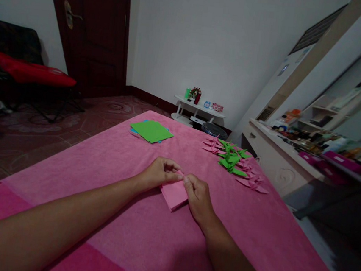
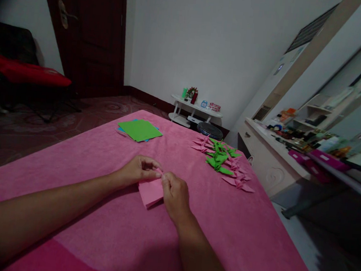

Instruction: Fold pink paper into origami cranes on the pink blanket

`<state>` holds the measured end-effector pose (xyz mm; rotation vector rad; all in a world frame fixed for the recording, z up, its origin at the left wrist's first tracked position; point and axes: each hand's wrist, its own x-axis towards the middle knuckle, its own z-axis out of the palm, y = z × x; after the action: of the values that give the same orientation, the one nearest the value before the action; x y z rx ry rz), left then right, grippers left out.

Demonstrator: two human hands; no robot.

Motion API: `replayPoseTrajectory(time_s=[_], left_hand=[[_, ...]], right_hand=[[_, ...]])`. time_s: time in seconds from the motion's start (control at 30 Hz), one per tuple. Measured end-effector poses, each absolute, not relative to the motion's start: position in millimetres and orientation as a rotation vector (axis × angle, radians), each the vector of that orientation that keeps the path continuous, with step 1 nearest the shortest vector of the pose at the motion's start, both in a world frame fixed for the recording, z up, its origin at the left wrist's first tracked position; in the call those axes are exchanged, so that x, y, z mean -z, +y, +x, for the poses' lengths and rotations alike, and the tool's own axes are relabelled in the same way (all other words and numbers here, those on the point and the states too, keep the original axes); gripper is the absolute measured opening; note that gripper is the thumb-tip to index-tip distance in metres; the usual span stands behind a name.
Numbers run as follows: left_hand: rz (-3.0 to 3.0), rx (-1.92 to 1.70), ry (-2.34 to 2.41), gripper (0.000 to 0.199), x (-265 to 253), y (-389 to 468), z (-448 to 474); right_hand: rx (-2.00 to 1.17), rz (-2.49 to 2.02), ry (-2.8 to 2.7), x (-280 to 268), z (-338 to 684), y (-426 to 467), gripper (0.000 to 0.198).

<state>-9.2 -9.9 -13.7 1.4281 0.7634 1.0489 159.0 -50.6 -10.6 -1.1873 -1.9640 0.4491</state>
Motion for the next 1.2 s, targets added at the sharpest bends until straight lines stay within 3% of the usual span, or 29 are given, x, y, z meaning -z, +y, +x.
replayPoseTrajectory(time_s=[0.17, 0.3, 0.4, 0.53, 0.7, 0.97, 1.2], left_hand=[[1.380, -1.179, 0.790, 0.028, 12.8, -9.7, -10.1], [1.451, -1.207, 0.807, 0.027, 13.3, -9.3, -9.8], [1.717, -1.201, 0.838, 0.028, 9.7, -10.7, -11.4], [2.157, -1.130, 0.842, 0.015, 1.1, -14.2, -15.5], [2.279, -1.128, 0.860, 0.016, -3.1, -15.3, -17.8], [2.182, -1.219, 0.918, 0.015, -5.7, -13.3, -22.4], [1.529, -1.273, 0.754, 0.027, 6.8, -6.5, -14.9]], right_hand=[[-0.536, -1.172, -1.841, 8.2, 158.2, -51.2, 0.022], [-0.534, -1.199, -1.818, 10.1, 160.6, -49.8, 0.026], [-0.487, -1.180, -1.878, 11.1, 162.5, -49.1, 0.028], [-0.423, -1.163, -1.960, 9.9, 163.4, -49.7, 0.027], [-0.377, -1.157, -1.992, 7.8, 162.5, -50.7, 0.027], [-0.418, -1.155, -1.920, 8.1, 162.0, -50.8, 0.028], [-0.521, -1.190, -1.734, 10.0, 163.6, -49.4, 0.025]])
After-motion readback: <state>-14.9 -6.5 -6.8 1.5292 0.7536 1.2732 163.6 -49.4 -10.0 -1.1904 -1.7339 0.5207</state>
